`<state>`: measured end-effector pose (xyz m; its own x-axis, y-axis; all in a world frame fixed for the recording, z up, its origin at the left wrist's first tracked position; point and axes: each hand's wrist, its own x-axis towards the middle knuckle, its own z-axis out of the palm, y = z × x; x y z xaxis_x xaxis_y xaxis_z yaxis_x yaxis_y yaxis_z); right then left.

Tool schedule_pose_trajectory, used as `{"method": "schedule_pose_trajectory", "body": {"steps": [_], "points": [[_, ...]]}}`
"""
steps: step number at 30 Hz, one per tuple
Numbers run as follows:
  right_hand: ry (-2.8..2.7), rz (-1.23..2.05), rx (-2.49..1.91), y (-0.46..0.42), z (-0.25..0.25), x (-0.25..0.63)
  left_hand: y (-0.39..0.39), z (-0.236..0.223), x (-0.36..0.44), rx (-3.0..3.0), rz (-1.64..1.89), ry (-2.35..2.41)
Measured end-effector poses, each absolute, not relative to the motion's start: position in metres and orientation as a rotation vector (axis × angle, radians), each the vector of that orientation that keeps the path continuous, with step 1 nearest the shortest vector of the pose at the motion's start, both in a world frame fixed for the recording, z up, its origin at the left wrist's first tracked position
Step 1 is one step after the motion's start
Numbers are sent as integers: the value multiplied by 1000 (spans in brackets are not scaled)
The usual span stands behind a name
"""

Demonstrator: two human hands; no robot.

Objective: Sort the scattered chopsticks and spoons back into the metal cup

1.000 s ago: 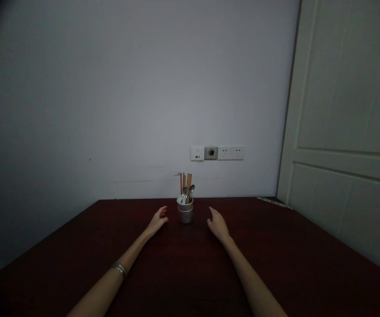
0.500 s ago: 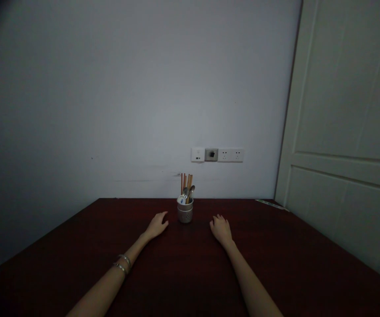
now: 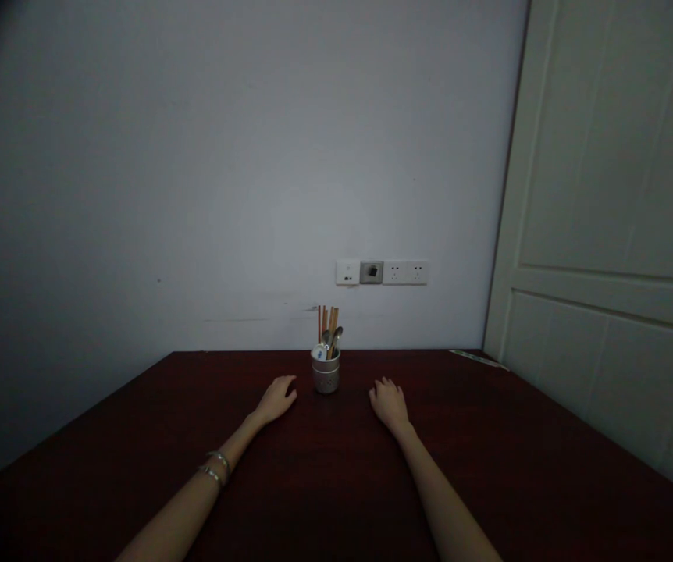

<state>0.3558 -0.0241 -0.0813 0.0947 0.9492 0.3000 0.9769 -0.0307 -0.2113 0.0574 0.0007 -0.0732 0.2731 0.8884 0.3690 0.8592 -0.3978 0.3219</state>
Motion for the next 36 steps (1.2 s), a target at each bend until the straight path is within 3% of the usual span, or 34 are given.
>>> {"method": "schedule_pose_trajectory", "body": {"steps": [28, 36], "points": [[-1902, -124, -2034, -25, -80, 354, -4, -69, 59, 2511, 688, 1739], [-1900, -111, -2030, -29, -77, 353, 1, -72, 59, 2287, 837, 1711]]}}
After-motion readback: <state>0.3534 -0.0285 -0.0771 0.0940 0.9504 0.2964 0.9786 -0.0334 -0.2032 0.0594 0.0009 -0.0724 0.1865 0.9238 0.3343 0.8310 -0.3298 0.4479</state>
